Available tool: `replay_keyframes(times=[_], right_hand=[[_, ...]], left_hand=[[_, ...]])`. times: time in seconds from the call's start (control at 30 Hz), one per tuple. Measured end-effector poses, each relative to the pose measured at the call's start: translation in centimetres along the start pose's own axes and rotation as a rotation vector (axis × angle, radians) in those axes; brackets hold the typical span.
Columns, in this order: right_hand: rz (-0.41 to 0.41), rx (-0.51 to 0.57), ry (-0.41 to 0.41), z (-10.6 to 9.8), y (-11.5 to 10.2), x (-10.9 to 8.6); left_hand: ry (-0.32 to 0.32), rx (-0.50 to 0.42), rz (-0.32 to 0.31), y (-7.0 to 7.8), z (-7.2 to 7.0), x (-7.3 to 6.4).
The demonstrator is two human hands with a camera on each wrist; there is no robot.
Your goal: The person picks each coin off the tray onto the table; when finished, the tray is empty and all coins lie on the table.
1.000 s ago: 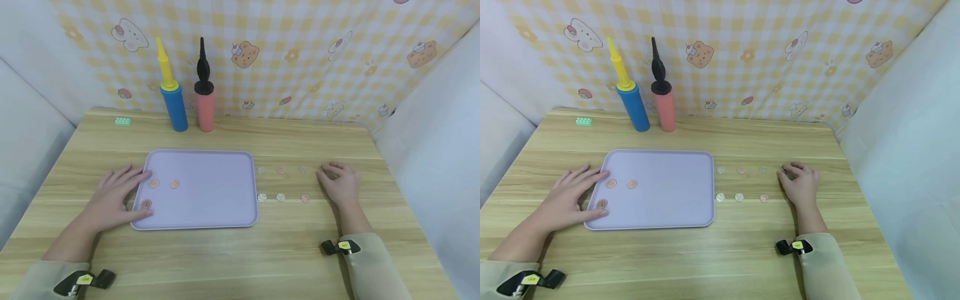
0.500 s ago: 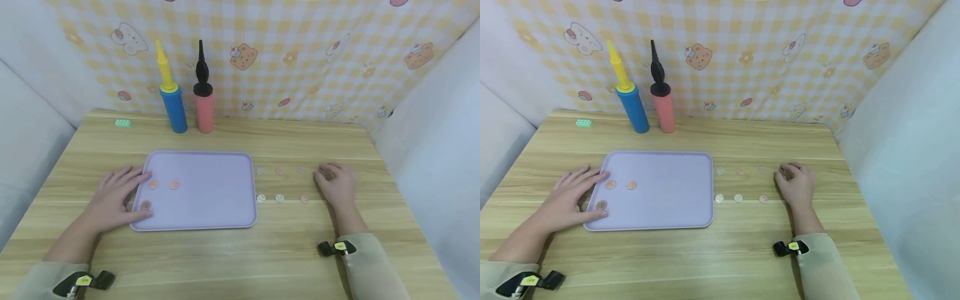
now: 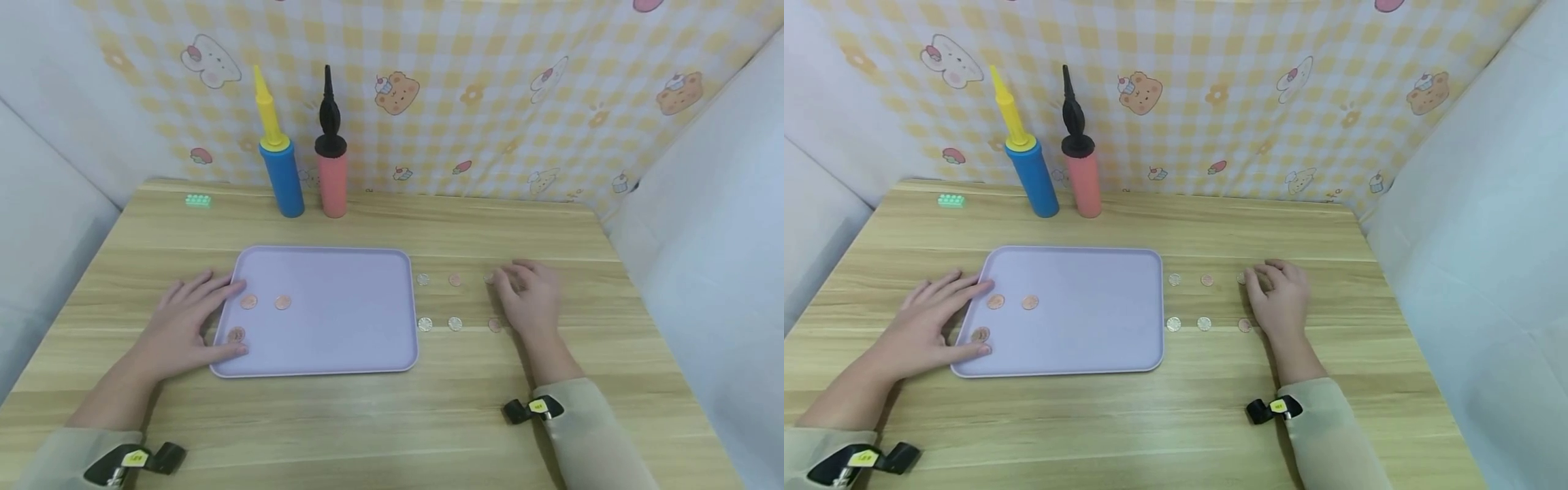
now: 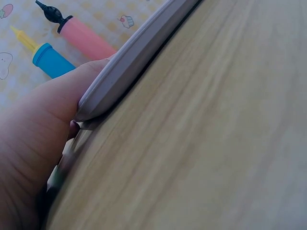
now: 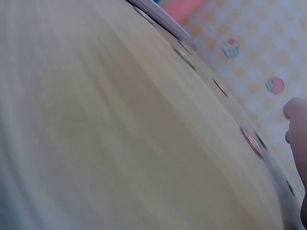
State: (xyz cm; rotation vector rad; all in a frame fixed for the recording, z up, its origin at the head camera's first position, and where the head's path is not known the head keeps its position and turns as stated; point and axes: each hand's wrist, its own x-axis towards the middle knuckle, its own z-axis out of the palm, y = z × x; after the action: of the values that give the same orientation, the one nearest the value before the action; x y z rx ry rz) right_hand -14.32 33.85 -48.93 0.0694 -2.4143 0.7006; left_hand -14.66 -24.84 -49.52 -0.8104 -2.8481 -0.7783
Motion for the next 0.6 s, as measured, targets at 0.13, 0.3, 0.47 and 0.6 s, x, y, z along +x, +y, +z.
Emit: replay_keyframes(times=[0.13, 0.3, 0.47, 0.6], right_hand=[[-0.062, 0.021, 0.009, 1.2, -1.3, 0.1], [-0.181, 0.052, 0.013, 3.2, -3.6, 0.3], [-0.295, 0.053, -0.009, 5.0, -6.9, 0.3], [-0.391, 0.063, -0.081, 6.2, -10.1, -0.3]], left_hand=[[0.001, 0.004, 0.004, 0.0, 0.0, 0.1], [-0.001, 0.004, -0.001, -0.1, 0.0, 0.1], [0.001, 0.008, 0.0, -0.2, 0.0, 0.0], [0.003, 0.008, 0.006, -0.3, 0.0, 0.1]])
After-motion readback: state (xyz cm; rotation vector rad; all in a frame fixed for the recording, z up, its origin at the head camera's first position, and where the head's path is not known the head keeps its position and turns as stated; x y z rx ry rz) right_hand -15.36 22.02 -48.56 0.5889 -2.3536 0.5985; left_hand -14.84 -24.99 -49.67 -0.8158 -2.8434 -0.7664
